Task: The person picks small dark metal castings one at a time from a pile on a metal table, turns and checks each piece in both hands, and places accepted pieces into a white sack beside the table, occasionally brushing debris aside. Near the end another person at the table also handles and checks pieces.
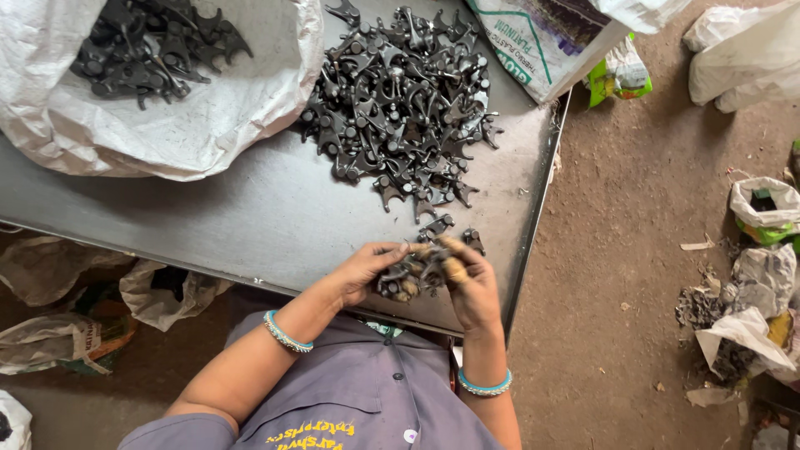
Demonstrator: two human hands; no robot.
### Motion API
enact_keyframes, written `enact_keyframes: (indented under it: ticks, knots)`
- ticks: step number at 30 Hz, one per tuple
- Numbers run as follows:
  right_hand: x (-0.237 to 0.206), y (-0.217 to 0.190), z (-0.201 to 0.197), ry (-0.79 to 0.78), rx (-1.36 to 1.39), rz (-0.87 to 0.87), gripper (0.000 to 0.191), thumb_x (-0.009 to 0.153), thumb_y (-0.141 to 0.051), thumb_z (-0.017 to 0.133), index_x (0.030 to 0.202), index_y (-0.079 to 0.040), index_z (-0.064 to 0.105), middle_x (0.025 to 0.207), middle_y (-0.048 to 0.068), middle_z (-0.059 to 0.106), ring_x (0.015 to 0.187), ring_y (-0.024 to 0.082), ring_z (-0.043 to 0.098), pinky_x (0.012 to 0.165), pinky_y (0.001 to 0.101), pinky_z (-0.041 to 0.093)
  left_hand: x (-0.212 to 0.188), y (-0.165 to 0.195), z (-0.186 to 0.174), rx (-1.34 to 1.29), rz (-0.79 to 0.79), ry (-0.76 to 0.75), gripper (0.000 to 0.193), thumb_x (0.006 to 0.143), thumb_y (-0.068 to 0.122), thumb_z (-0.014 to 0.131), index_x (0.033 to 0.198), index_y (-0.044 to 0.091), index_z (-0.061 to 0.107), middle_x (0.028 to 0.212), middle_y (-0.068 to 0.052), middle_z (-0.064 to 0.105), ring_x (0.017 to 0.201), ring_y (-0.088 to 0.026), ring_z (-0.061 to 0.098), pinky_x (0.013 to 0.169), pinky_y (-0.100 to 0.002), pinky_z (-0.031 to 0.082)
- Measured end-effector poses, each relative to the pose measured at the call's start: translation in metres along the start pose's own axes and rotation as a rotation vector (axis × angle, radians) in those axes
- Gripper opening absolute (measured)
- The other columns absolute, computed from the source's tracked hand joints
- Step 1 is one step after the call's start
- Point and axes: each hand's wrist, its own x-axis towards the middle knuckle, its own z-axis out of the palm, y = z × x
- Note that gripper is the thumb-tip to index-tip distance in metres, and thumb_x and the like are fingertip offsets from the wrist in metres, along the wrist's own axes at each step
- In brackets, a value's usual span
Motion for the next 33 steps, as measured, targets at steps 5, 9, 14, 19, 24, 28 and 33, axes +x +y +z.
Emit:
enact_keyframes:
  ticks: [5, 9, 14, 19, 24, 28, 33]
  knots:
    - [-0.001, 0.002, 0.002, 0.044, -0.509, -0.224, 0.027, 0.090, -0.003, 0.080, 0.114, 0.004, 0.071, 0.105, 0.008, 0.074, 0.093, 0.014, 0.069, 0.083, 0.0269, 0.057, 0.008, -0.011, 0.004, -0.116, -0.105, -0.049, 0.055, 0.095, 0.046, 0.064, 0.125, 0.000, 0.064, 0.099, -0.015, 0.075, 0.078, -0.028, 0.075, 0.065, -0.040, 0.065]
    - [0.010, -0.014, -0.006, 0.386, -0.766, -0.207, 0.023, 0.091, -0.008, 0.080, 0.113, 0.001, 0.075, 0.096, 0.009, 0.075, 0.078, 0.014, 0.063, 0.069, 0.0277, 0.050, 0.001, 0.019, -0.006, -0.210, -0.052, -0.022, 0.057, 0.098, 0.045, 0.060, 0.133, 0.001, 0.065, 0.112, -0.020, 0.073, 0.087, -0.028, 0.071, 0.071, -0.036, 0.063]
    - [0.005, -0.011, 0.005, 0.302, -1.285, -0.307, 0.052, 0.072, -0.011, 0.087, 0.121, -0.004, 0.071, 0.112, 0.011, 0.073, 0.097, 0.025, 0.066, 0.087, 0.0365, 0.054, -0.030, 0.106, -0.030, -0.507, 0.324, 0.432, 0.066, 0.097, 0.048, 0.060, 0.148, 0.007, 0.052, 0.138, -0.017, 0.061, 0.123, -0.033, 0.063, 0.102, -0.044, 0.060]
    - [0.001, 0.002, 0.012, 0.298, -1.521, -0.355, 0.046, 0.071, -0.008, 0.089, 0.114, -0.002, 0.071, 0.117, 0.013, 0.070, 0.109, 0.033, 0.061, 0.096, 0.0409, 0.049, -0.072, 0.173, -0.044, -0.629, 1.020, -0.096, 0.116, 0.082, 0.050, 0.076, 0.166, 0.008, 0.008, 0.165, -0.027, 0.035, 0.150, -0.041, 0.048, 0.129, -0.053, 0.046]
    - [0.002, 0.008, -0.007, 0.306, -1.146, -0.238, 0.036, 0.071, -0.004, 0.090, 0.101, -0.002, 0.069, 0.105, 0.012, 0.073, 0.096, 0.023, 0.071, 0.089, 0.0357, 0.056, -0.062, 0.152, -0.043, -0.332, 0.968, 0.068, 0.111, 0.084, 0.057, 0.076, 0.163, 0.005, 0.019, 0.165, -0.023, 0.045, 0.149, -0.035, 0.053, 0.128, -0.048, 0.049]
    - [-0.005, 0.007, -0.028, 0.147, -0.105, -0.253, 0.040, 0.078, 0.008, 0.082, 0.113, -0.002, 0.066, 0.119, 0.012, 0.071, 0.109, 0.023, 0.068, 0.098, 0.0363, 0.056, -0.031, 0.101, -0.034, 0.046, 0.741, 0.167, 0.045, 0.095, 0.024, 0.075, 0.135, 0.012, 0.061, 0.129, -0.008, 0.069, 0.112, -0.021, 0.066, 0.096, -0.040, 0.058]
    - [-0.004, 0.004, -0.033, 0.049, 0.385, -0.083, 0.043, 0.081, 0.009, 0.078, 0.120, -0.002, 0.066, 0.124, 0.013, 0.069, 0.112, 0.026, 0.068, 0.096, 0.0379, 0.056, 0.004, 0.026, -0.003, 0.642, 0.544, 0.093, 0.034, 0.089, 0.009, 0.076, 0.123, 0.004, 0.072, 0.109, -0.005, 0.076, 0.091, -0.011, 0.070, 0.079, -0.027, 0.059]
